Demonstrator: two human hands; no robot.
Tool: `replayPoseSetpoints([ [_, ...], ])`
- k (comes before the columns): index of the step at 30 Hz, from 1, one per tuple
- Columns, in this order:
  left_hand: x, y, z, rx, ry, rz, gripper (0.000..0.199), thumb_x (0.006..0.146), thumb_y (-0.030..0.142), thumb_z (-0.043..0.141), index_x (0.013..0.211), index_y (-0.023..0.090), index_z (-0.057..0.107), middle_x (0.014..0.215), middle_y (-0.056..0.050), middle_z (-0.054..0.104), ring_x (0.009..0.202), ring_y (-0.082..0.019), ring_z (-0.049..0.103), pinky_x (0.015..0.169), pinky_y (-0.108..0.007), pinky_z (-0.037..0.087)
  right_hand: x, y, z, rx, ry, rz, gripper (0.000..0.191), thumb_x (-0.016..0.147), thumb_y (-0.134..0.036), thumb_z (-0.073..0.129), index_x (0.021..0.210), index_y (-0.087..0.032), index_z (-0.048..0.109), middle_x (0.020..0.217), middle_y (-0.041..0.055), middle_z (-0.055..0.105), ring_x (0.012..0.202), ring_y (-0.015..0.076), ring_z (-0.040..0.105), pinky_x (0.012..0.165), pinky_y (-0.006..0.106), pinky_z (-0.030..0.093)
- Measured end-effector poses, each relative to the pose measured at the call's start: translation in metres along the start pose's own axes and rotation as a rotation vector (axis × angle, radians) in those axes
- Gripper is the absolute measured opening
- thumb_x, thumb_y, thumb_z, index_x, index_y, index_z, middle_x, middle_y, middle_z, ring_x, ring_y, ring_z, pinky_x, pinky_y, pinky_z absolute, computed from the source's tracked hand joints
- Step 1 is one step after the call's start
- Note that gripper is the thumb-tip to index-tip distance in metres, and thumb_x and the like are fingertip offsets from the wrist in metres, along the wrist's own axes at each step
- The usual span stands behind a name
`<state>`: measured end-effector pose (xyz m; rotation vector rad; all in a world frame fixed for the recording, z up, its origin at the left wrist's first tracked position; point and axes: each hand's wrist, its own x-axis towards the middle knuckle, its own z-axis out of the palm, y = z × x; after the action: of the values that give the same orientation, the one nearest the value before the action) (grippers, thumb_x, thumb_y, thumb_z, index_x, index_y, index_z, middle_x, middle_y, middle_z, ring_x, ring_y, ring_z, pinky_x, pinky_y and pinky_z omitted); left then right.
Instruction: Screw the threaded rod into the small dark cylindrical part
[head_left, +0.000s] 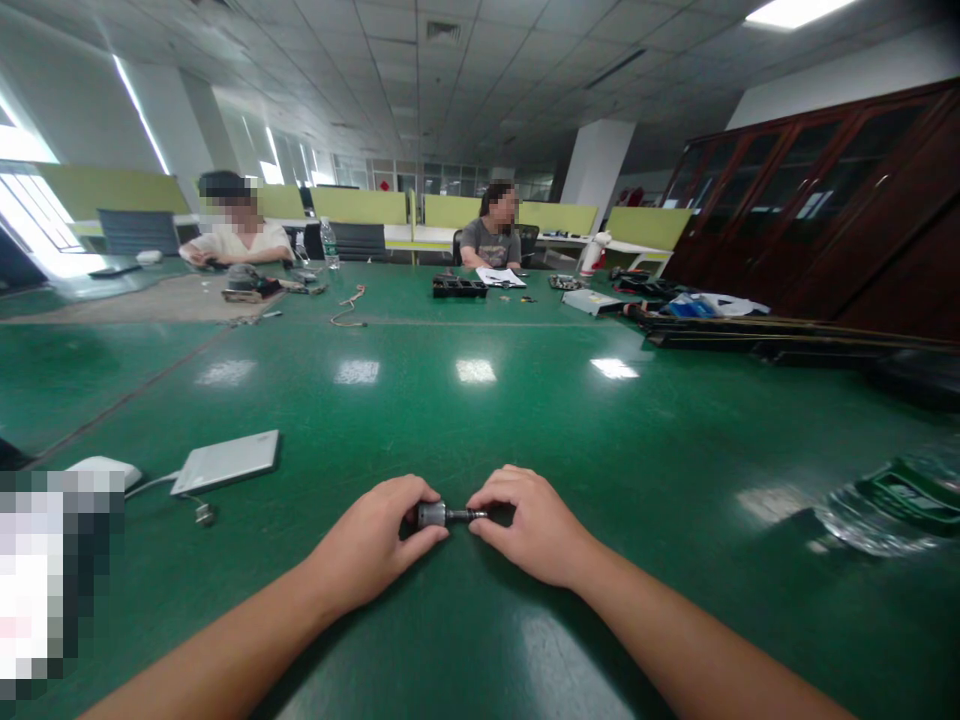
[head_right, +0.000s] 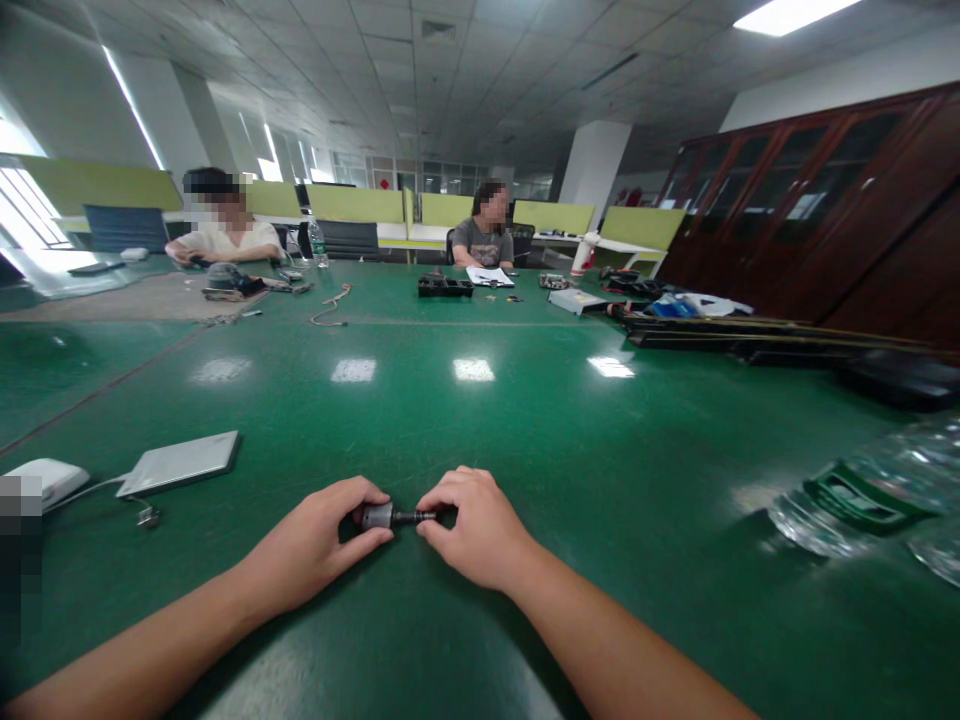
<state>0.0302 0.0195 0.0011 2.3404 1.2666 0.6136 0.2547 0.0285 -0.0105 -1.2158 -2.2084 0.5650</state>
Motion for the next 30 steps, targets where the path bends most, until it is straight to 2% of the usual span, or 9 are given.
replayPoseSetpoints([
  [12,0.0,-0.01,-0.008,0.026,0.008,-0.057,0.016,0.088,0.032,0.063,0.098,0.02,0.062,0.088,-0.002,0.067,0.079,-0.021,0.063,0.072,-0.031,0.048,0.002,0.011,-0.006,-0.026,0.088,0.153,0.012,0.074,-0.018,0.072,0.084,-0.025,0.076,0.085,0.0017,0.071,0.084,0.0191,0.061,0.075,0.032,0.045],
  [21,0.0,-0.009,-0.007,0.004,-0.014,-0.061,0.018,0.088,0.032,0.063,0.101,0.02,0.061,0.09,-0.002,0.066,0.081,-0.021,0.062,0.074,-0.032,0.048,0.002,0.007,-0.003,0.023,0.066,0.108,0.016,0.074,-0.016,0.074,0.086,-0.025,0.078,0.086,0.0012,0.072,0.085,0.0186,0.063,0.078,0.032,0.045],
  [26,-0.002,-0.003,-0.003,-0.027,-0.044,-0.016,0.016,0.089,0.029,0.063,0.103,0.022,0.061,0.092,-0.001,0.066,0.084,-0.02,0.062,0.077,-0.031,0.047,0.002,-0.003,0.002,0.118,0.012,0.066,0.026,0.074,-0.011,0.073,0.098,-0.022,0.075,0.083,0.001,0.072,0.076,0.0159,0.062,0.075,0.03,0.045],
  [30,-0.003,0.0,0.001,-0.054,-0.065,0.017,0.019,0.084,0.029,0.069,0.1,0.022,0.06,0.089,-0.001,0.065,0.081,-0.02,0.061,0.073,-0.029,0.047,0.0,-0.006,0.005,0.11,-0.019,0.004,0.02,0.078,-0.013,0.071,0.095,-0.023,0.074,0.083,0.0008,0.072,0.08,0.0166,0.061,0.077,0.031,0.043],
])
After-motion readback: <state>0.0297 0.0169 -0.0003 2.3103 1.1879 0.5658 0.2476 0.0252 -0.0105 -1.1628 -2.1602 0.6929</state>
